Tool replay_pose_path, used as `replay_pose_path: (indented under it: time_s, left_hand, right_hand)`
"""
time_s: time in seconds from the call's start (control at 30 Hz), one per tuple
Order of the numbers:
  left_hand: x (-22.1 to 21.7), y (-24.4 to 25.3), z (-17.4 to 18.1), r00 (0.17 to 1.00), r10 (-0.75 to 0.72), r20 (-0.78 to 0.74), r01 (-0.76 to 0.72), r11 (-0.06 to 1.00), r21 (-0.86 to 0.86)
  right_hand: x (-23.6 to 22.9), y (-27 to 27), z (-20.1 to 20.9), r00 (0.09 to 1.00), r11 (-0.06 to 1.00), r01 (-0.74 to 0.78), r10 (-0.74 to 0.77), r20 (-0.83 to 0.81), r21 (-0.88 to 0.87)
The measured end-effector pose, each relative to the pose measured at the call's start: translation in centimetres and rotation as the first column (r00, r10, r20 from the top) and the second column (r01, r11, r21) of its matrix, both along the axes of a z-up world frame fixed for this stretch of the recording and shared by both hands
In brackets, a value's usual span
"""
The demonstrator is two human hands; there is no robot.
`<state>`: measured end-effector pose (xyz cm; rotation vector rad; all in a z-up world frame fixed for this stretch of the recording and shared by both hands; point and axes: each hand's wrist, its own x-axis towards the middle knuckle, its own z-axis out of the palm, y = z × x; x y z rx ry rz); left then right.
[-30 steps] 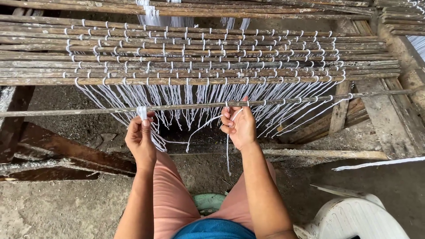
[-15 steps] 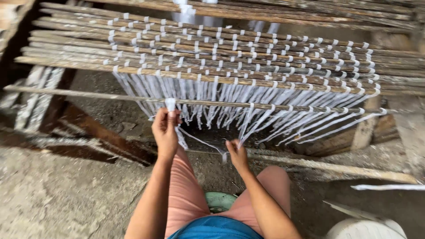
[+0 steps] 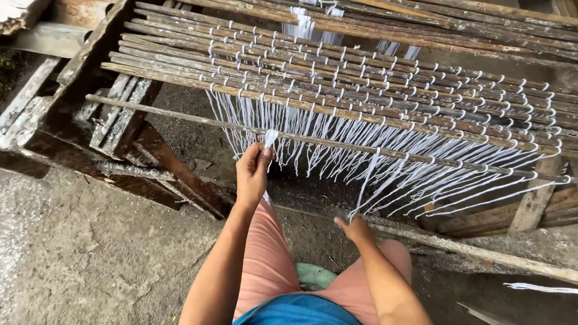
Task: The person is manually looping white cotton wicks around a series of horizontal wooden rods on a large frame to prepare them for candle making.
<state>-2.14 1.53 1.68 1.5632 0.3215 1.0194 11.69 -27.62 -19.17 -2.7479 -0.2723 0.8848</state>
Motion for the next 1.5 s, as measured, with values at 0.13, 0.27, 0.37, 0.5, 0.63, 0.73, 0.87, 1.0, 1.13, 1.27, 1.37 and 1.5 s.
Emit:
replay_pose_path:
  time_s: [0.13, 0.27, 0.37, 0.5, 0.63, 0.73, 0.87, 1.0, 1.13, 1.27, 1.37, 1.5]
  left_hand:
    - [0.0, 0.4, -0.8, 0.994, -0.077, 0.083, 0.086, 0.99, -0.115]
    - [0.9, -0.2, -1.5, 0.99, -0.047, 0.132, 0.069, 0.983, -0.171]
    - [1.0, -0.7, -1.7, 0.991, -0.028, 0.13, 0.051, 0.984, -0.173]
    - [0.5, -0.8, -0.9, 0.992, 0.015, 0.129, 0.001, 0.992, -0.127]
    - [0.7, -0.1, -2.2, 0.988, 0.033, 0.151, -0.009, 0.987, -0.158]
    - [0.5, 0.4, -1.6, 0.982, 0.051, 0.179, -0.017, 0.982, -0.187]
    - [1.1, 1.5, -1.3, 0.972, 0.098, 0.215, -0.043, 0.969, -0.244]
    - [1.0, 0.6, 0.1, 0.97, 0.102, 0.219, -0.046, 0.968, -0.247]
    - [0.8, -0.3, -0.9, 0.982, 0.102, 0.156, -0.068, 0.976, -0.209]
    - [0.9, -0.4, -1.9, 0.982, 0.113, 0.148, -0.084, 0.979, -0.188]
    - [0.3, -0.8, 0.0, 0.981, 0.136, 0.136, -0.109, 0.976, -0.186]
    - [0.6, -0.2, -1.4, 0.983, 0.155, 0.103, -0.132, 0.972, -0.197]
  right_hand:
    - [1.7, -0.6, -6.9, 0.863, 0.906, -0.355, 0.224, -0.452, -0.229]
    - [-3.1, 8.9, 6.1, 0.688, 0.774, -0.522, 0.63, -0.36, 0.358]
    - [-6.1, 15.8, 14.9, 0.923, 0.517, -0.286, 0.373, 0.088, 0.807]
    - [-6.2, 21.8, 18.9, 0.967, 0.045, -0.238, -0.085, 0.241, 0.97]
    - [-6.6, 22.2, 22.3, 0.955, 0.061, -0.261, -0.129, 0.267, 0.963]
    - [-5.7, 21.5, 21.0, 0.973, 0.035, -0.178, -0.143, 0.182, 0.983]
    - [-4.2, 19.5, 19.7, 0.989, -0.183, 0.108, -0.084, -0.125, 0.977]
    - [-3.4, 17.5, 18.5, 0.927, -0.415, 0.374, 0.168, -0.334, 0.83]
    - [-5.1, 17.6, 21.5, 0.813, -0.4, 0.554, 0.449, -0.371, 0.73]
    - [-5.1, 20.0, 20.6, 0.899, -0.155, 0.312, 0.369, -0.238, 0.938]
    - [-6.1, 21.1, 22.9, 0.934, -0.039, 0.233, 0.287, -0.212, 0.972]
    - [-6.5, 19.7, 25.8, 0.837, -0.055, 0.471, 0.344, -0.426, 0.881]
